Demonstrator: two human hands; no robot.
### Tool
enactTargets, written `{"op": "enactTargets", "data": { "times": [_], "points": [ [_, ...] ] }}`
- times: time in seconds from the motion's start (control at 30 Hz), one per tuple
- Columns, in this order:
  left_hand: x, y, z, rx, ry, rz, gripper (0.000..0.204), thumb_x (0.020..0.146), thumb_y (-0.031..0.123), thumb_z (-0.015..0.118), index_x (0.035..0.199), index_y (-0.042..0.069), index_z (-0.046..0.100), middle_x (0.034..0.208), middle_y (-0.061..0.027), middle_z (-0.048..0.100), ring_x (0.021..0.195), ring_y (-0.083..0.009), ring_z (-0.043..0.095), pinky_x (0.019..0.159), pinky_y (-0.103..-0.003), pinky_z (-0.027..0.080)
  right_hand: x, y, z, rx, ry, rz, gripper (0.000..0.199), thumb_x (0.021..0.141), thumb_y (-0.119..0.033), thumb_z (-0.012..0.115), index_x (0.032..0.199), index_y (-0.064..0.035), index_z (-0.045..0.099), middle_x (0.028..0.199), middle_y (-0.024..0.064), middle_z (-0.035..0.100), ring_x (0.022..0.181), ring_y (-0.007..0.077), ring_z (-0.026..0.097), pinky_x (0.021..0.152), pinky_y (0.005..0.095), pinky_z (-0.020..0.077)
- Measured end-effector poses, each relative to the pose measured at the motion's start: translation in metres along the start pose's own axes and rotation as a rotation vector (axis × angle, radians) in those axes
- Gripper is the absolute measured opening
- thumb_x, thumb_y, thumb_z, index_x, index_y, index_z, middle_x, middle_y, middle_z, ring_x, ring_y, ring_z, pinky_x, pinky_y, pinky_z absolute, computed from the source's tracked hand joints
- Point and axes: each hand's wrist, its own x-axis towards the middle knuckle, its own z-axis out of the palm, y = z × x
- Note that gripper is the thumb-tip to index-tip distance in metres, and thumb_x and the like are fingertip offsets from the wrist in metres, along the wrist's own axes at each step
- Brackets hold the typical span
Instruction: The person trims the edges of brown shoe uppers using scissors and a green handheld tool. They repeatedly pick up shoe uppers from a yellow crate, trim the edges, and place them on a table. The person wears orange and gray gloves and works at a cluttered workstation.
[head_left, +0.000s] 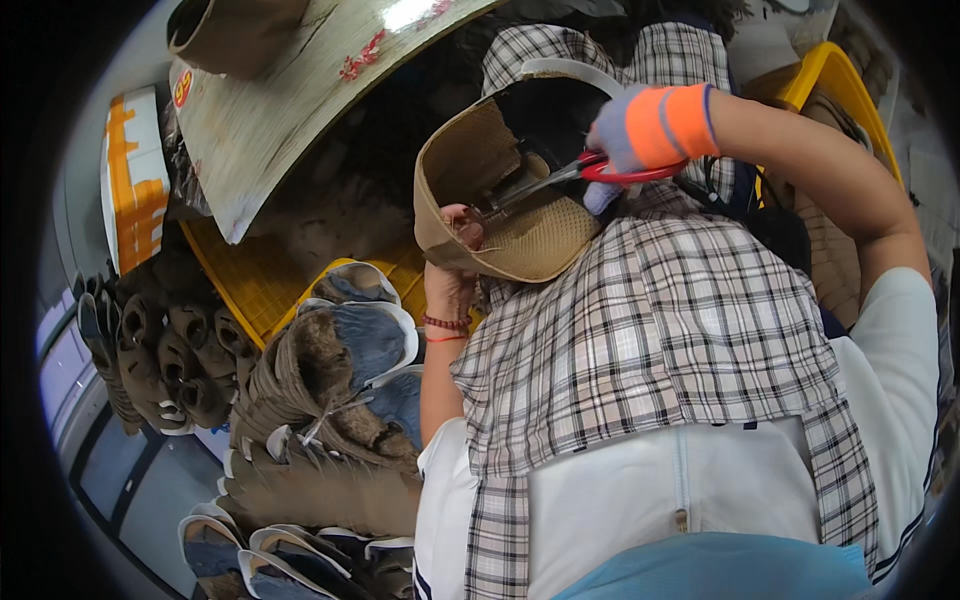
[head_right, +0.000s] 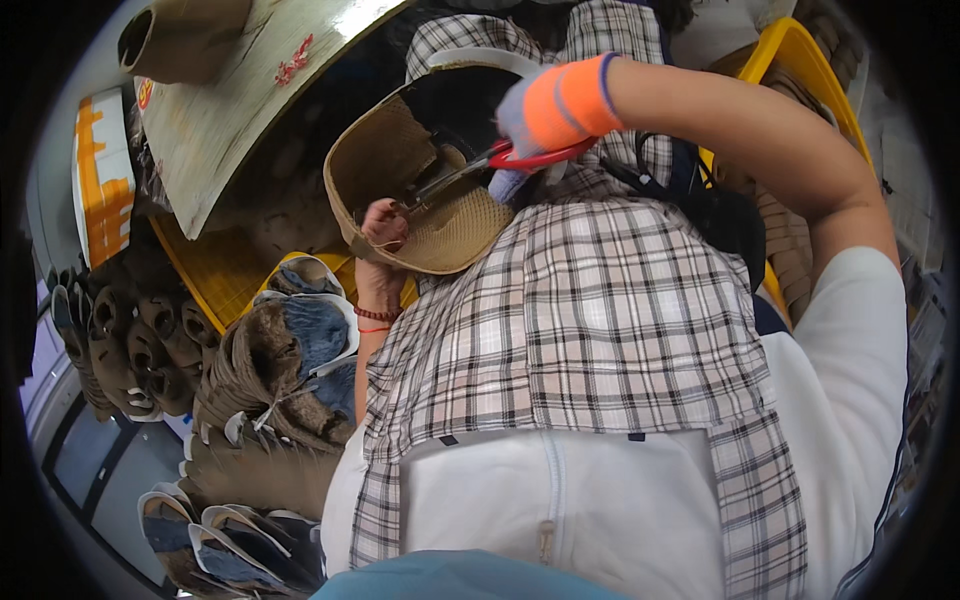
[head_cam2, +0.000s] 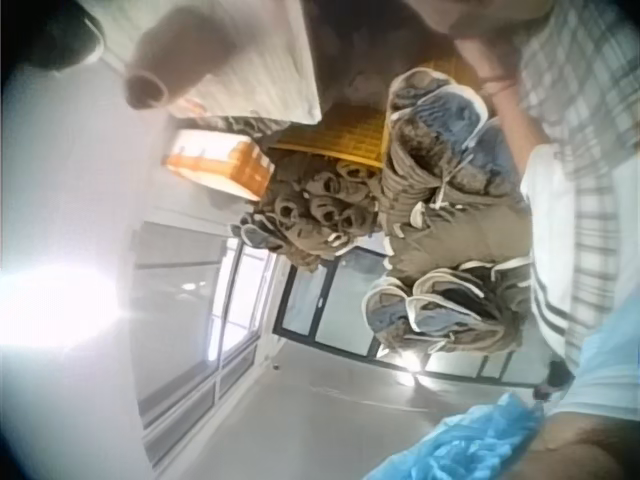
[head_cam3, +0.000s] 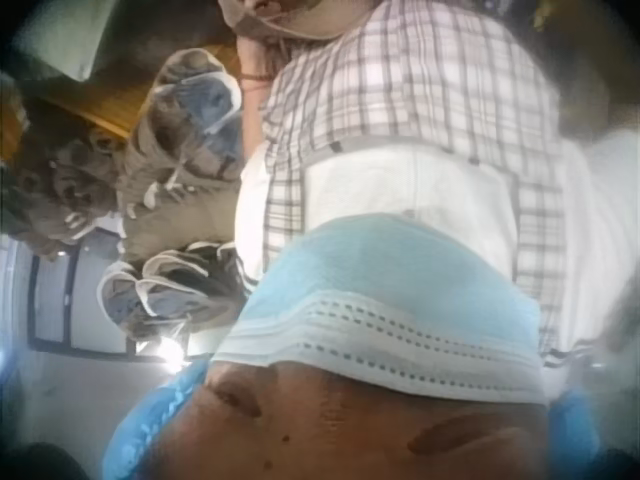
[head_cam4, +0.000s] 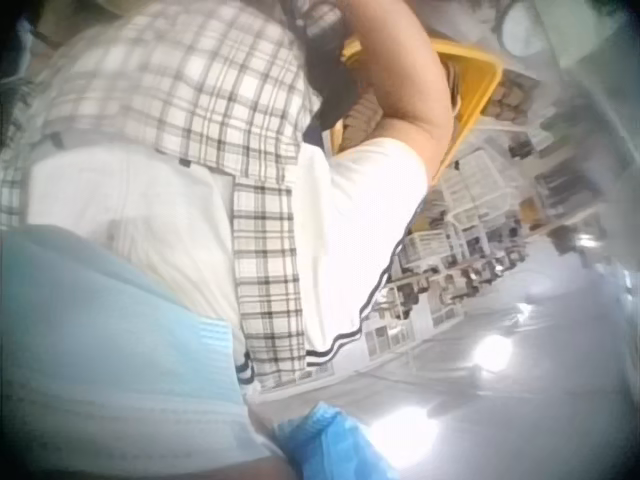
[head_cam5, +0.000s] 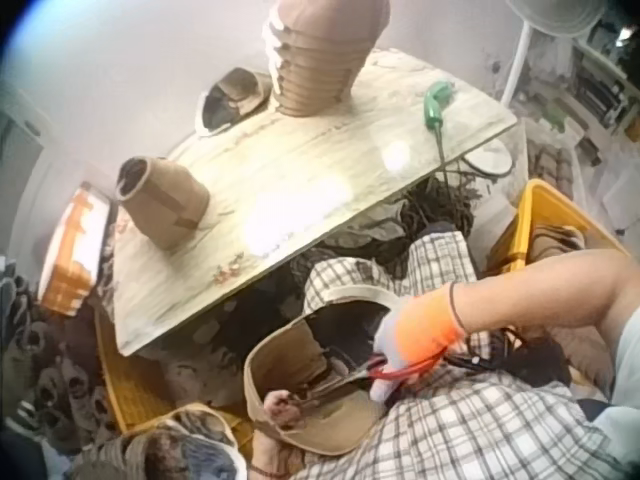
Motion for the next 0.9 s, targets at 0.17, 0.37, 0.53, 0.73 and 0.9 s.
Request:
{"op": "enactTargets", "data": {
  "times": [0.17, 0.37, 0.53, 0.73, 0.9],
  "points": [
    [0.058, -0.025, -0.043, 0.506, -0.017, 0.532, 0.018, 0.089, 0.022, 0.06, 0.099, 0.008, 0.058, 0.1, -0.0036, 0.063, 0.085, -0.0168, 0.058, 0.075, -0.032, 0.048, 0.011, 0.047, 0.014, 0.732, -0.443, -0.12, 0.083, 0.086, -0.074, 0.03, 0.087, 0.0014, 0.067, 0.059, 0.0067, 0.056, 0.053, 0.0152, 0.056, 0.049, 0.0277, 0.0463],
    [0.068, 0.003, -0.014, -0.104, -0.369, 0.435, 0.032, 0.087, 0.02, 0.062, 0.118, 0.012, 0.058, 0.118, -0.0045, 0.061, 0.11, -0.0223, 0.055, 0.096, -0.042, 0.043, 0.026, 0.056, 0.004, 0.813, -0.446, -0.18, 0.087, 0.085, -0.075, 0.025, 0.088, 0.0022, 0.067, 0.057, 0.0067, 0.056, 0.049, 0.0155, 0.056, 0.048, 0.0262, 0.047],
    [0.066, 0.012, 0.008, -0.176, -0.193, 0.269, 0.038, 0.086, 0.014, 0.061, 0.124, 0.012, 0.056, 0.124, -0.0053, 0.058, 0.117, -0.0239, 0.051, 0.101, -0.045, 0.038, 0.037, 0.039, -0.021, 0.604, -0.459, -0.106, 0.089, 0.084, -0.076, 0.026, 0.085, 0.0037, 0.066, 0.055, 0.0095, 0.057, 0.049, 0.0176, 0.06, 0.051, 0.0267, 0.0501],
    [0.06, 0.02, 0.023, -0.305, -0.287, 0.204, 0.038, 0.086, 0.012, 0.061, 0.124, 0.011, 0.056, 0.125, -0.0056, 0.058, 0.117, -0.0251, 0.051, 0.101, -0.046, 0.038, 0.053, 0.019, -0.031, 0.457, -0.396, -0.117, 0.041, 0.091, -0.031, 0.045, 0.083, 0.0026, 0.068, 0.057, 0.0089, 0.06, 0.044, 0.0185, 0.059, 0.043, 0.0273, 0.0484],
    [0.059, 0.023, 0.023, -0.361, -0.316, 0.109, 0.037, 0.086, 0.011, 0.061, 0.122, 0.011, 0.057, 0.125, -0.0058, 0.058, 0.118, -0.0257, 0.051, 0.099, -0.049, 0.04, 0.044, 0.008, -0.037, 0.304, -0.296, -0.104, 0.035, 0.089, -0.023, 0.046, 0.076, 0.0005, 0.069, 0.06, 0.0089, 0.062, 0.046, 0.0178, 0.06, 0.044, 0.0276, 0.0489]
  ]
}}
